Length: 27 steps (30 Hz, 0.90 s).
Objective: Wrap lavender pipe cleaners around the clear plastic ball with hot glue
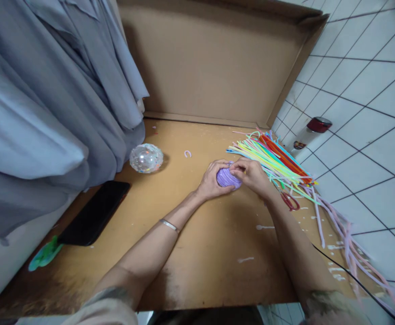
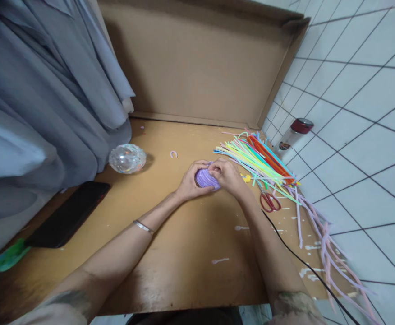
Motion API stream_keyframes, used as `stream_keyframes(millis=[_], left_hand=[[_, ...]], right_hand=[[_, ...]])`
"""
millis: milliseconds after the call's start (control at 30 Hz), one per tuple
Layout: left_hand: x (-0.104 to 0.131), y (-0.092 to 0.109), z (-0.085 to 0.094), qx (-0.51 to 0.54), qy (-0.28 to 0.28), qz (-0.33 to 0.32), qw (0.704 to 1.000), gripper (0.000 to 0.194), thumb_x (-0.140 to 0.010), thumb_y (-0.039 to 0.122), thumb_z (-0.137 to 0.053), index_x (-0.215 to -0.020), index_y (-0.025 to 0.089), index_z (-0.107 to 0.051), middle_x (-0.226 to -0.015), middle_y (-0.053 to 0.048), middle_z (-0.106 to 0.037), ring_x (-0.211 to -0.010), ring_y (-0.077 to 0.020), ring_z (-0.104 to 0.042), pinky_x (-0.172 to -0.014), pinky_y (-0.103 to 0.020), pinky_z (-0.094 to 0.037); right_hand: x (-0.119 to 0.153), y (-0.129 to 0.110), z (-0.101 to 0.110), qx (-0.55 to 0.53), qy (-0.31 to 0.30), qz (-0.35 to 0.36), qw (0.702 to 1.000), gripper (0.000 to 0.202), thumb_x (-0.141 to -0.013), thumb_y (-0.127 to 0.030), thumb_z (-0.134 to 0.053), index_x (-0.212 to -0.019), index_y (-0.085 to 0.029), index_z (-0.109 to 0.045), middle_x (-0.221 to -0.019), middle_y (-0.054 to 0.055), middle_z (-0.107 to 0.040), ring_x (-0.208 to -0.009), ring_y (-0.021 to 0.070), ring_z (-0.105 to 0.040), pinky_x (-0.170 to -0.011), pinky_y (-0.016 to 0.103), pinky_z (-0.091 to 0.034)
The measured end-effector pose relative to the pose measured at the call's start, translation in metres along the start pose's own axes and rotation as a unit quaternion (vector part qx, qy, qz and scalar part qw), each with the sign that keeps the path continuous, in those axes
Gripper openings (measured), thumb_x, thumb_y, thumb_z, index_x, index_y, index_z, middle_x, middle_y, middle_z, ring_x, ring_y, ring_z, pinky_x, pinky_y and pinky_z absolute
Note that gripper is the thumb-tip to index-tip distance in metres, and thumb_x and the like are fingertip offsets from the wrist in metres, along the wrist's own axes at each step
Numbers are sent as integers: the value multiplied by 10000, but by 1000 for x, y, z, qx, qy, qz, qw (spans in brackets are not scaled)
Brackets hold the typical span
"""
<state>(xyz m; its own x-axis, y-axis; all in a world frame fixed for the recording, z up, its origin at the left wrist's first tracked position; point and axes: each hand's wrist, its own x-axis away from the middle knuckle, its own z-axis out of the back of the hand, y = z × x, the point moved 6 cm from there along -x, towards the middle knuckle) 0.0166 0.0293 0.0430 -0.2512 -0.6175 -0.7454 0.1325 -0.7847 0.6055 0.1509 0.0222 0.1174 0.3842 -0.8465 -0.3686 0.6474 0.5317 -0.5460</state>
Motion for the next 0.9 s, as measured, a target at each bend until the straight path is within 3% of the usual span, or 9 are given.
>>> stream_keyframes(millis=[400,900], left_hand=[[1,-3,0,1,2,-1,1000,642,-666,430,-854,-1194,225,-552,-1291,-136,-616,-1229,-298,-597,-1057,-522,-471],[-2,-1,0,8,-5,8,1000,623,-662,431,-856,-1174,224,-567,-1288,-135,-632,-1239,-304,-598,-1063,-529,-457]], right_hand=[[0,-6,5,4,-12,-1,1000,106,-772,-154,-641,-770,-173,-745,-769,44,-710,-713,156,-606,-691,269,-447],[0,3,2,8,27,-23,999,76,-765,-174,-646,-736,-175,-716,-747,39,-696,-679,155,-595,-653,271,-420]])
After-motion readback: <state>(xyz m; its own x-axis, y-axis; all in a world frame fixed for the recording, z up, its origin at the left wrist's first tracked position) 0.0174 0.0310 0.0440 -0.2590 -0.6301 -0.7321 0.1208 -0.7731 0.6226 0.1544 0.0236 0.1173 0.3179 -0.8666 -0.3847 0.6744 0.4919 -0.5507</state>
